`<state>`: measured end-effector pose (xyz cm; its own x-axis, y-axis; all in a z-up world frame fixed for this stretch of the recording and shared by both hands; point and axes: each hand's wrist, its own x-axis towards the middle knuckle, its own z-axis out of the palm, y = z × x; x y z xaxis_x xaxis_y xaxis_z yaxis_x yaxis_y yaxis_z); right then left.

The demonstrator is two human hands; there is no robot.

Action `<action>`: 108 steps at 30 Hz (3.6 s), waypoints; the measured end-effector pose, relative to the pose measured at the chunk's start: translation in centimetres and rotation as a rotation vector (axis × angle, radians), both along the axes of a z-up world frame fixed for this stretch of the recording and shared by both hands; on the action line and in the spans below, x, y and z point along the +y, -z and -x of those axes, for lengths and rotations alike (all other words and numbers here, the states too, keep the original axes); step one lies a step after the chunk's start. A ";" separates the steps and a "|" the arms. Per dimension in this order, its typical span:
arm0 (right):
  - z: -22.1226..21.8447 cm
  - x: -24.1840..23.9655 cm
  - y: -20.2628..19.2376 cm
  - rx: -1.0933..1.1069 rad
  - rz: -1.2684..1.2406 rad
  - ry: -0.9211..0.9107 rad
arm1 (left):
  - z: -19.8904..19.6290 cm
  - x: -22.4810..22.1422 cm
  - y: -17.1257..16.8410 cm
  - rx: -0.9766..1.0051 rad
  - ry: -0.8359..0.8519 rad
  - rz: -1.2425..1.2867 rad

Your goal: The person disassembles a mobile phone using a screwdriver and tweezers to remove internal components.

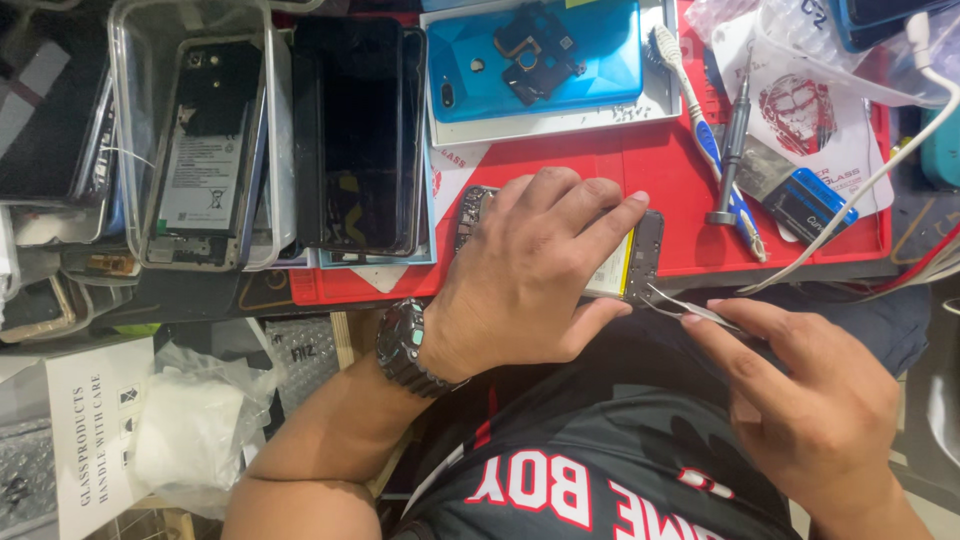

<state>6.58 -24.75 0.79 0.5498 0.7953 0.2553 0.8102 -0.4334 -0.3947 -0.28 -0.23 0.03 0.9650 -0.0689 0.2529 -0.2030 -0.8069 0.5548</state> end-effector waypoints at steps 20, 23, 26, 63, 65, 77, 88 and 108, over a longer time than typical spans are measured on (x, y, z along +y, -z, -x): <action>0.2 1.4 -2.5 -0.105 0.181 -0.033 | -0.2 0.1 0.1 0.004 0.016 0.009; 0.0 1.6 -2.9 -0.111 0.174 -0.052 | -0.2 0.2 0.2 -0.003 0.016 0.013; 0.4 1.3 -2.5 -0.169 0.171 -0.074 | -0.2 0.1 0.1 -0.007 0.014 0.014; 1.6 0.9 -0.9 -0.052 0.144 0.009 | -0.3 -0.1 -0.1 0.001 -0.010 0.041; 1.8 0.5 -0.2 -0.043 0.111 0.016 | -0.3 -0.1 -0.1 0.003 -0.011 0.043; 2.2 -0.7 3.3 -0.035 -0.050 -0.022 | -0.3 0.1 -0.1 0.009 -0.007 0.045; 1.9 -0.9 4.6 -0.075 -0.083 -0.069 | -0.1 0.0 -0.3 -0.015 -0.001 0.037; 0.0 -0.4 7.6 -0.124 -0.307 -0.175 | -0.5 -0.5 -1.3 -0.160 0.021 -0.033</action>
